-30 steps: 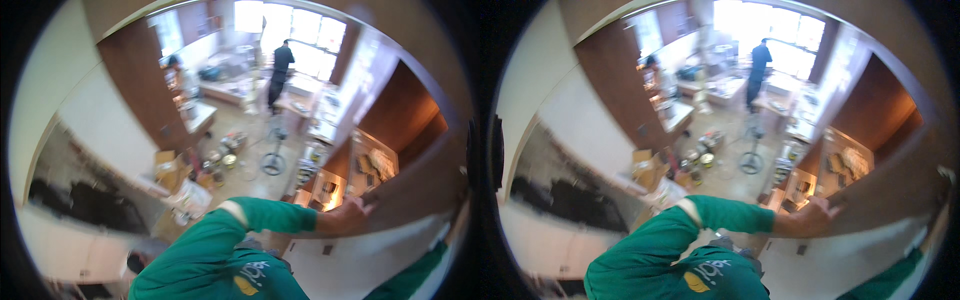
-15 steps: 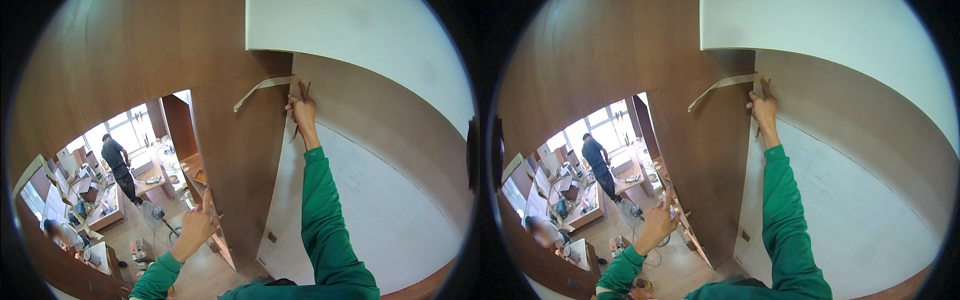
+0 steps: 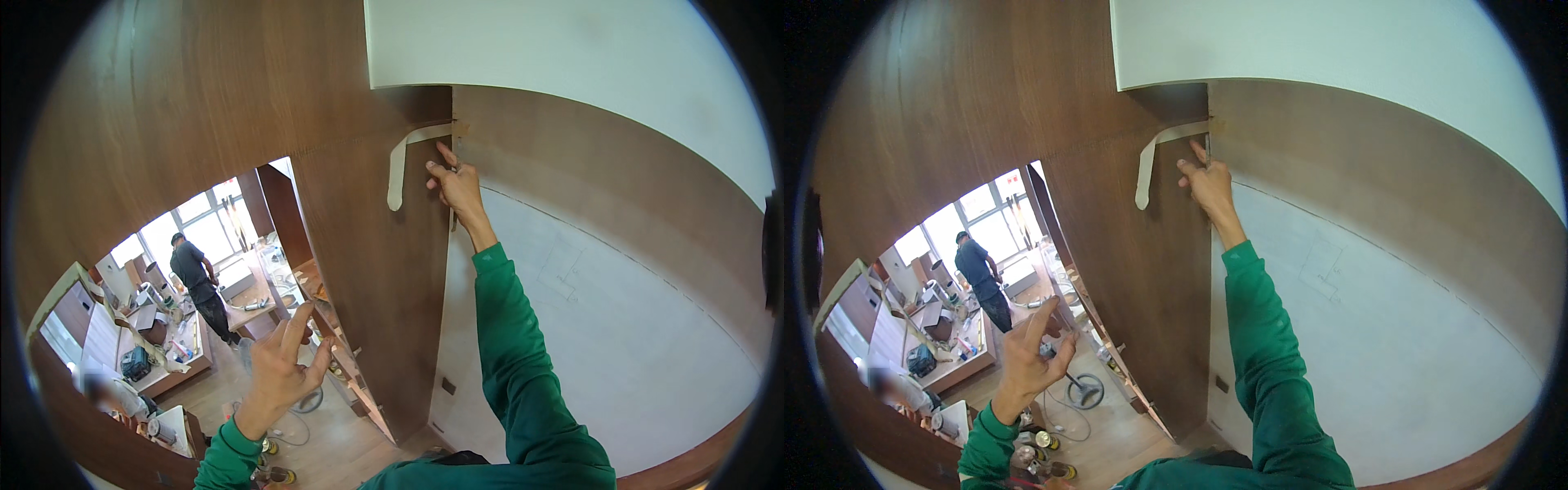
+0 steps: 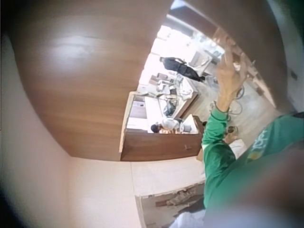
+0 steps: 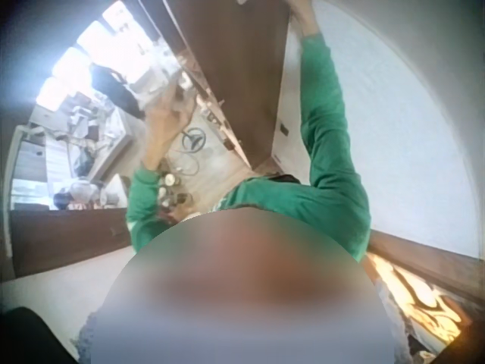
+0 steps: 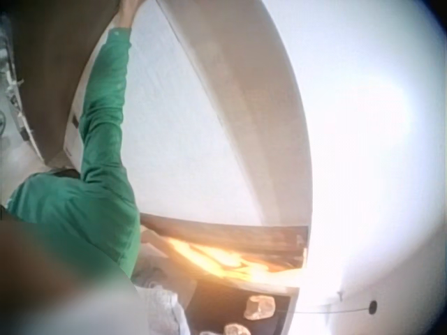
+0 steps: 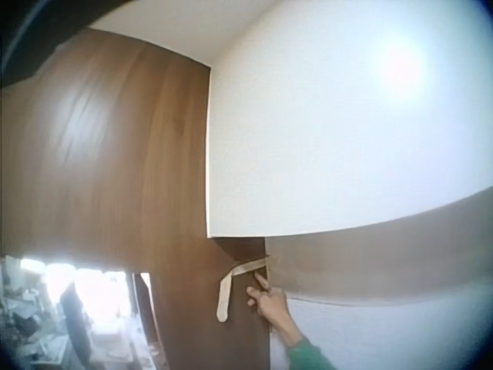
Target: The person cleans a wooden cabinet edge with a cloth, then uses a small brush to apply a substance into a seam. They then apply masking tape along the seam to protect the adjacent surface.
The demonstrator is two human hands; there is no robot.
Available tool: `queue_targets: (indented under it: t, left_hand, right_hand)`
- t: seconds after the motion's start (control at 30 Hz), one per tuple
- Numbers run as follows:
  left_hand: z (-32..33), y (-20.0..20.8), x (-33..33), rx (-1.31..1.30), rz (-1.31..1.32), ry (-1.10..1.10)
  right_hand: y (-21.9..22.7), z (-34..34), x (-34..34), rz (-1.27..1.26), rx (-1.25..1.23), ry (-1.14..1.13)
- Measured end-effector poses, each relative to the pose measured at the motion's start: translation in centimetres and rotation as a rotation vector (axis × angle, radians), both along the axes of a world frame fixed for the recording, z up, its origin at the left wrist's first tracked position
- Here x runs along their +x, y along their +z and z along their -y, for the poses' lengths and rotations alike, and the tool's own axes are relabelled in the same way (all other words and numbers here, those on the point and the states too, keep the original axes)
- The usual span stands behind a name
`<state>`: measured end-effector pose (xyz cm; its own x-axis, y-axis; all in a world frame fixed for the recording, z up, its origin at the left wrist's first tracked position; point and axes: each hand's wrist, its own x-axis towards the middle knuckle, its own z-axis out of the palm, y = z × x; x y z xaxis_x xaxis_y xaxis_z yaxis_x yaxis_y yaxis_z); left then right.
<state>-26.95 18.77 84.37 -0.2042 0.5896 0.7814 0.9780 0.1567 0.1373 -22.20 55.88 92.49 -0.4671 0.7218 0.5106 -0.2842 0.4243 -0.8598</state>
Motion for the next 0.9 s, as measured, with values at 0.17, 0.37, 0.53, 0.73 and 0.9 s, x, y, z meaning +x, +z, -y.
queue_targets:
  t: [0.17, 0.37, 0.53, 0.73, 0.9]
  left_hand:
    - [-1.4, 1.9, 0.4, 0.104, 0.005, -0.062]
    - [-7.9, 4.6, -1.1, 0.237, 0.111, -0.092]
    - [-15.7, 8.6, -3.0, 0.186, 0.283, 0.005]
    - [-23.0, 9.7, -2.7, 0.154, 0.294, 0.176]
    - [-26.3, 9.3, -4.3, 0.359, 0.695, -0.192]
  right_hand:
    - [-0.1, -0.8, -1.9, -0.004, 0.113, -0.037]
    - [-0.6, -2.0, -5.0, -0.130, 0.207, -0.118]
    - [-0.9, -1.8, -4.8, -0.084, 0.248, -0.147]
    - [0.1, -2.5, -2.0, 0.072, 0.160, 0.081]
    - [0.9, -3.1, -1.1, 0.089, 0.146, 0.182]
